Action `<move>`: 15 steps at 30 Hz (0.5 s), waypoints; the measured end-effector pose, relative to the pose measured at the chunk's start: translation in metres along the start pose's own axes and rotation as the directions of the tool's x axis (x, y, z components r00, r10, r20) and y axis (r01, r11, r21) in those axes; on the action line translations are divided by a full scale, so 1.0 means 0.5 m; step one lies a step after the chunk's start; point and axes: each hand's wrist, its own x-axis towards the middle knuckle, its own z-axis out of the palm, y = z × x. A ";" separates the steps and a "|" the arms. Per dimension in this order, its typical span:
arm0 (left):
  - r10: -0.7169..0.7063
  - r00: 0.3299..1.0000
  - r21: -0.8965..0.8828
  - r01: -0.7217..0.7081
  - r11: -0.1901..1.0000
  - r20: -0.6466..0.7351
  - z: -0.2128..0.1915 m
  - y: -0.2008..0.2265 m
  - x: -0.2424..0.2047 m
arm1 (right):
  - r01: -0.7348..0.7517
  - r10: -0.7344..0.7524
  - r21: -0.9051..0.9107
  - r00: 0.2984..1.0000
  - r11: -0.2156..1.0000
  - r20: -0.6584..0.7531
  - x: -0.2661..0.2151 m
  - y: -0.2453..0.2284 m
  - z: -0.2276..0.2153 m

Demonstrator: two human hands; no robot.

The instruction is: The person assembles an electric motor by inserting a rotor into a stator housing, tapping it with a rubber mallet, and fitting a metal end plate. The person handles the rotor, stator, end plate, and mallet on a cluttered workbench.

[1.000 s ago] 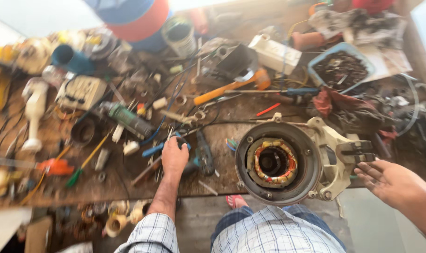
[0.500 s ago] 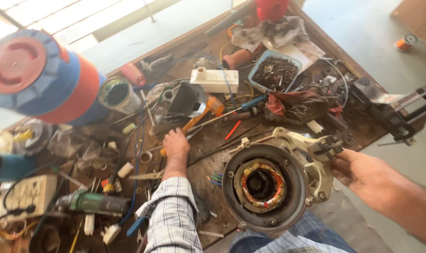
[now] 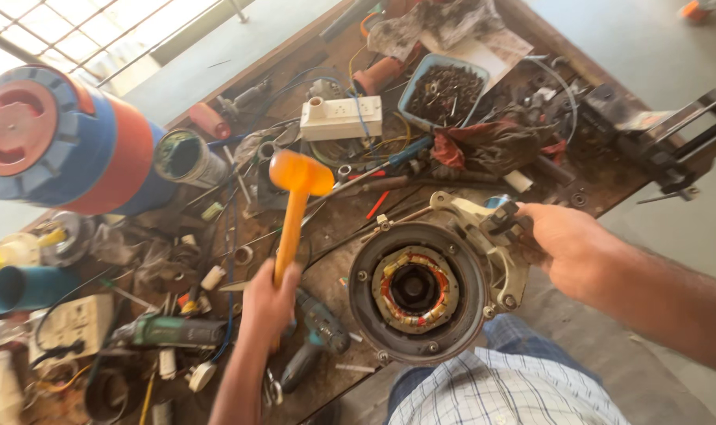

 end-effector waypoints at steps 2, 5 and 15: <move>-0.074 0.997 -0.028 0.075 0.997 0.016 -0.023 -0.015 -0.123 | 0.031 -0.029 -0.025 0.996 0.999 0.090 -0.019 -0.011 0.002; 0.082 0.987 0.000 -0.083 0.997 -0.140 -0.019 -0.059 -0.287 | 0.014 -0.008 -0.038 0.991 0.999 0.135 -0.046 -0.023 0.011; 0.129 0.975 0.173 -0.097 0.980 -0.182 0.089 -0.022 -0.425 | -0.018 0.026 -0.054 0.989 0.998 0.143 -0.103 -0.044 0.039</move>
